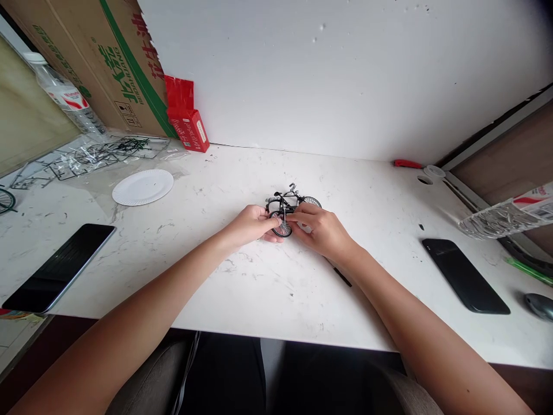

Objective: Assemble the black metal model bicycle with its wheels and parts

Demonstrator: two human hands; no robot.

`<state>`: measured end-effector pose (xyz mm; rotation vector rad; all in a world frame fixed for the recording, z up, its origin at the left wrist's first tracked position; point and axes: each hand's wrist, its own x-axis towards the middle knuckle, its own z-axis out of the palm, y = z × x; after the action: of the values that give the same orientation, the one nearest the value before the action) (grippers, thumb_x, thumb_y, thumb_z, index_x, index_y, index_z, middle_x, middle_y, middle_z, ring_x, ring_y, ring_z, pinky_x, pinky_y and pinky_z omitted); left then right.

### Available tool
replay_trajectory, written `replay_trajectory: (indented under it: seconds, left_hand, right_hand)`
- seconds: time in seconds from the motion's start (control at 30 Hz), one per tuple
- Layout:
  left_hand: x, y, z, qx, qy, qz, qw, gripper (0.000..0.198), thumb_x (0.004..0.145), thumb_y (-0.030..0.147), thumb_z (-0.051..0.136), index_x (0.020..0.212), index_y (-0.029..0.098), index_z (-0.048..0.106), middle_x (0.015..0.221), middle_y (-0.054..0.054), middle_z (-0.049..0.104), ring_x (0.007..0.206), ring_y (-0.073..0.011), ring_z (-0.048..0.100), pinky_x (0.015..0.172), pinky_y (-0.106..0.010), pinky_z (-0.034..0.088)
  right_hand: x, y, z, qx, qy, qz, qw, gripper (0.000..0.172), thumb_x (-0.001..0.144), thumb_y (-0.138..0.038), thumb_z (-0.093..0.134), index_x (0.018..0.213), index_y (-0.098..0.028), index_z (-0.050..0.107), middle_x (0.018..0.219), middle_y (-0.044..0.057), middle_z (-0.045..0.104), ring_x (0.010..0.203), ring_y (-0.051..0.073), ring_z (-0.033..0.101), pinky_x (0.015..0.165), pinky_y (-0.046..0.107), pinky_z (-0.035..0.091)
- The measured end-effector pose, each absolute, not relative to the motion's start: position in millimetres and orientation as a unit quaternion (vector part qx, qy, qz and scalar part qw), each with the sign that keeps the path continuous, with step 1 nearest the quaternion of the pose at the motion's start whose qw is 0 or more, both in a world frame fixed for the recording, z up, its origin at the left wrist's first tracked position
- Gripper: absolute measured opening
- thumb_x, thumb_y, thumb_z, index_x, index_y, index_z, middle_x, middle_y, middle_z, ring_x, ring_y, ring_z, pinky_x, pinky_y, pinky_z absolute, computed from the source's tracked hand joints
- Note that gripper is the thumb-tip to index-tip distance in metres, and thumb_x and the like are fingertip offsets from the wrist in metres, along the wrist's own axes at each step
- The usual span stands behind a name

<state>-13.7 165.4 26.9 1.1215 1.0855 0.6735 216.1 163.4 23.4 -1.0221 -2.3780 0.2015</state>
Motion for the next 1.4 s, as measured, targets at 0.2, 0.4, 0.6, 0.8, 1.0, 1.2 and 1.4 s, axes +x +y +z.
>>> replay_trajectory:
  seconds: [0.2, 0.4, 0.6, 0.8, 1.0, 1.2, 1.4]
  left_hand:
    - [-20, 166, 38, 0.516, 0.477, 0.255, 0.664, 0.028, 0.087, 0.039, 0.083, 0.099, 0.015, 0.073, 0.106, -0.012, 0.082, 0.083, -0.0203, 0.081, 0.081, -0.033, 0.064]
    - [-29, 168, 41, 0.566, 0.470, 0.191, 0.650, 0.030, 0.084, 0.043, 0.083, 0.091, 0.016, 0.072, 0.089, -0.008, 0.079, 0.074, -0.0181, 0.076, 0.072, -0.031, 0.058]
    - [-30, 167, 47, 0.577, 0.463, 0.187, 0.647, 0.036, 0.082, 0.049, 0.084, 0.090, 0.016, 0.072, 0.083, -0.004, 0.073, 0.067, -0.0139, 0.067, 0.068, -0.029, 0.052]
    - [-30, 170, 42, 0.567, 0.492, 0.229, 0.620, 0.033, 0.089, 0.047, 0.079, 0.088, 0.015, 0.072, 0.082, -0.006, 0.073, 0.070, -0.0144, 0.068, 0.070, -0.029, 0.051]
    - [-28, 171, 41, 0.554, 0.528, 0.272, 0.584, 0.028, 0.090, 0.041, 0.079, 0.091, 0.013, 0.074, 0.084, -0.007, 0.076, 0.069, -0.0133, 0.068, 0.069, -0.028, 0.053]
    - [-23, 169, 41, 0.509, 0.555, 0.309, 0.581, 0.024, 0.091, 0.034, 0.081, 0.093, 0.012, 0.072, 0.089, -0.009, 0.078, 0.071, -0.0161, 0.075, 0.072, -0.030, 0.061]
    - [-17, 167, 35, 0.486, 0.529, 0.321, 0.617, 0.024, 0.091, 0.033, 0.082, 0.093, 0.010, 0.074, 0.093, -0.011, 0.081, 0.075, -0.0204, 0.081, 0.082, -0.035, 0.066]
  right_hand:
    - [216, 163, 24, -0.377, -0.872, 0.106, 0.295, 0.024, 0.104, -0.024, 0.057, 0.112, -0.024, 0.079, 0.108, 0.011, 0.073, 0.093, 0.024, 0.070, 0.074, 0.038, 0.058]
    - [215, 164, 21, -0.362, -0.864, 0.148, 0.318, 0.017, 0.100, -0.023, 0.062, 0.103, -0.023, 0.078, 0.102, 0.010, 0.074, 0.097, 0.026, 0.069, 0.082, 0.041, 0.059]
    - [215, 166, 20, -0.373, -0.853, 0.169, 0.325, 0.015, 0.099, -0.023, 0.061, 0.101, -0.024, 0.076, 0.098, 0.009, 0.074, 0.094, 0.025, 0.068, 0.075, 0.038, 0.057]
    - [217, 167, 18, -0.383, -0.850, 0.172, 0.318, 0.018, 0.101, -0.023, 0.059, 0.105, -0.024, 0.077, 0.102, 0.009, 0.075, 0.098, 0.026, 0.069, 0.076, 0.039, 0.057]
    - [218, 166, 18, -0.391, -0.836, 0.161, 0.350, 0.016, 0.098, -0.022, 0.065, 0.106, -0.026, 0.078, 0.112, 0.011, 0.074, 0.109, 0.029, 0.068, 0.066, 0.037, 0.058]
    - [216, 165, 18, -0.373, -0.840, 0.169, 0.355, 0.017, 0.098, -0.020, 0.065, 0.108, -0.026, 0.079, 0.111, 0.010, 0.074, 0.108, 0.029, 0.066, 0.064, 0.036, 0.058]
    - [215, 164, 18, -0.365, -0.846, 0.158, 0.356, 0.016, 0.100, -0.024, 0.065, 0.108, -0.026, 0.079, 0.105, 0.010, 0.074, 0.104, 0.028, 0.064, 0.067, 0.037, 0.057]
